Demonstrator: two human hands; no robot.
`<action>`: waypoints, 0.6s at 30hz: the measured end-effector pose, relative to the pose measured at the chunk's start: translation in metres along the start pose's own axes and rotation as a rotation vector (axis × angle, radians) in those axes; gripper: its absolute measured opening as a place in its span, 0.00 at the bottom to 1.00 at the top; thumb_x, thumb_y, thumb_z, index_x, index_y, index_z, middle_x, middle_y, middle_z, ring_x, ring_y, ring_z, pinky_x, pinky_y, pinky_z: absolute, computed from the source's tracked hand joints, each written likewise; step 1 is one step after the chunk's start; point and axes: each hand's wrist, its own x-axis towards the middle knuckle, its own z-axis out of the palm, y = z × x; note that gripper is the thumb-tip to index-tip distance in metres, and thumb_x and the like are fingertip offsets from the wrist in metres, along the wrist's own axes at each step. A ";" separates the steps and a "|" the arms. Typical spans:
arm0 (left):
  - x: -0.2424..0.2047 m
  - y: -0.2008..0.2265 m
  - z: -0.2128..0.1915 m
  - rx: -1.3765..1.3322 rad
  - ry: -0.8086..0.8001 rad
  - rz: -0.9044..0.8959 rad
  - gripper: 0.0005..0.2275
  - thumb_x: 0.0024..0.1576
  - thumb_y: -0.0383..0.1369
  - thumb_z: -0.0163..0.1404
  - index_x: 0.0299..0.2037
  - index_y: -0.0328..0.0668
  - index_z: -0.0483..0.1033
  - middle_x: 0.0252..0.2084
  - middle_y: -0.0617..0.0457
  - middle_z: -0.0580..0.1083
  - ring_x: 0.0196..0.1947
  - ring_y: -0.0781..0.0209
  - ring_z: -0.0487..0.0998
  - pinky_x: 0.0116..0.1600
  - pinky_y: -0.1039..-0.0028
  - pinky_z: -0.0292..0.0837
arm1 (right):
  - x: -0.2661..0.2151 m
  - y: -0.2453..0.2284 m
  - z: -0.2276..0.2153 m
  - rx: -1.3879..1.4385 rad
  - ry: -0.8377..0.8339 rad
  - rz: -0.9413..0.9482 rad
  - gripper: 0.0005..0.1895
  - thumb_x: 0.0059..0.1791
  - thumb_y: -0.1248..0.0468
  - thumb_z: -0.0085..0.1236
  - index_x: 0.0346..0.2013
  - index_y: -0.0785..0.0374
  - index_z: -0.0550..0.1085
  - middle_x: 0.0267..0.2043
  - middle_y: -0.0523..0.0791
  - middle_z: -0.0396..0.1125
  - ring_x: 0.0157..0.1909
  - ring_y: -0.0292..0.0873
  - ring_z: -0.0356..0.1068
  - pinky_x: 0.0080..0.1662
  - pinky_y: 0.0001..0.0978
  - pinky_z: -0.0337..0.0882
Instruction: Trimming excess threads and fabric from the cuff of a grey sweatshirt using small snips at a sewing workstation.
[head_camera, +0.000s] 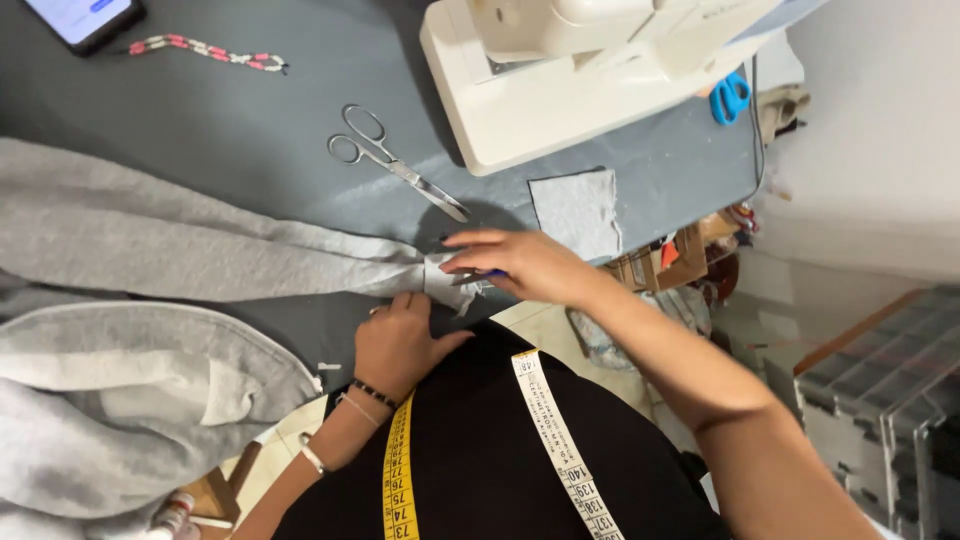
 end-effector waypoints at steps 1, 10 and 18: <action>0.002 0.004 0.007 -0.003 0.006 -0.022 0.25 0.44 0.63 0.58 0.27 0.49 0.73 0.28 0.53 0.74 0.28 0.51 0.81 0.30 0.64 0.78 | 0.004 0.013 0.002 -0.001 -0.020 -0.011 0.22 0.44 0.80 0.53 0.51 0.64 0.73 0.62 0.57 0.68 0.55 0.69 0.70 0.51 0.66 0.71; -0.020 -0.013 0.008 -0.138 0.318 -0.291 0.14 0.46 0.45 0.57 0.39 0.53 0.74 0.34 0.58 0.72 0.22 0.51 0.79 0.26 0.63 0.77 | 0.033 0.021 0.030 -0.048 -0.004 -0.015 0.17 0.43 0.62 0.69 0.45 0.56 0.77 0.38 0.47 0.72 0.42 0.56 0.76 0.43 0.45 0.76; -0.078 -0.085 0.020 0.092 0.322 -0.297 0.07 0.51 0.34 0.50 0.39 0.57 0.74 0.37 0.61 0.71 0.27 0.56 0.80 0.33 0.71 0.77 | 0.046 -0.012 0.075 0.240 -0.140 -0.028 0.16 0.45 0.59 0.70 0.44 0.62 0.79 0.38 0.50 0.76 0.44 0.54 0.78 0.47 0.41 0.76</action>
